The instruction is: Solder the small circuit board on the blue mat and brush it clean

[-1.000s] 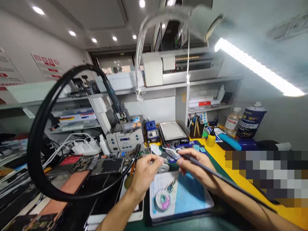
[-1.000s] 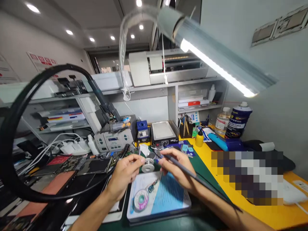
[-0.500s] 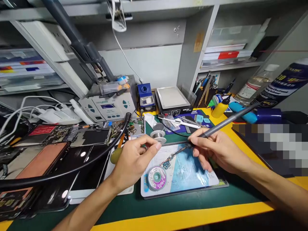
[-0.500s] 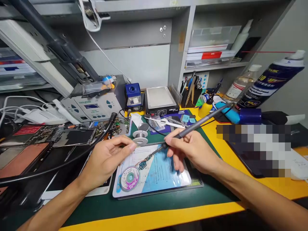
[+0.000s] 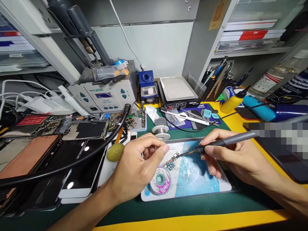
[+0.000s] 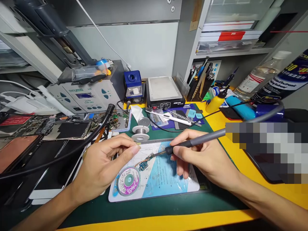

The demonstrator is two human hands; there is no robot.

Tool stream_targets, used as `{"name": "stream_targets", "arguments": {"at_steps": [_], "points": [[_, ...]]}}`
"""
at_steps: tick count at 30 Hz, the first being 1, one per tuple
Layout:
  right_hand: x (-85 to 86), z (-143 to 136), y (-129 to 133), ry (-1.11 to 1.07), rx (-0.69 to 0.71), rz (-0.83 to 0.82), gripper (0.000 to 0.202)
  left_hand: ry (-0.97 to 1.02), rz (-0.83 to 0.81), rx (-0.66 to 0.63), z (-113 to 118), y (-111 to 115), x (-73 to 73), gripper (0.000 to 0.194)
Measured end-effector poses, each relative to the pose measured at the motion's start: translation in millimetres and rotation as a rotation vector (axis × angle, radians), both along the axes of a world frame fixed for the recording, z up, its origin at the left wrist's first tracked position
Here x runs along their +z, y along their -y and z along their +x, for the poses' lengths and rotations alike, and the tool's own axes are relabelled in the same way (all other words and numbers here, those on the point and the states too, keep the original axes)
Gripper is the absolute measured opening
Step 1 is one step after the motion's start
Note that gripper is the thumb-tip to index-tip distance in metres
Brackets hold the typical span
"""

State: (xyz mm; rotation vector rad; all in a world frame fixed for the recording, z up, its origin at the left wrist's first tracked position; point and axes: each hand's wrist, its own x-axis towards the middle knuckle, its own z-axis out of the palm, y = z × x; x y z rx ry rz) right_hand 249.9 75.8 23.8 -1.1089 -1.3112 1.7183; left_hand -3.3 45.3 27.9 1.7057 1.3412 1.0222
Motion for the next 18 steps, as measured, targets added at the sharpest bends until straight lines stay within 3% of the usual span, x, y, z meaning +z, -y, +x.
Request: {"name": "stream_targets", "arguments": {"at_steps": [10,18], "points": [[0.5,1.1,-1.0,0.015,-0.008,0.028,0.018,-0.02,0.039,-0.012,2.2,1.9,1.5,0.018],[-0.9,-5.7,-0.5,0.068,-0.102,0.062,0.02,-0.008,0.021,0.021,3.3,2.1,4.1,0.017]]}}
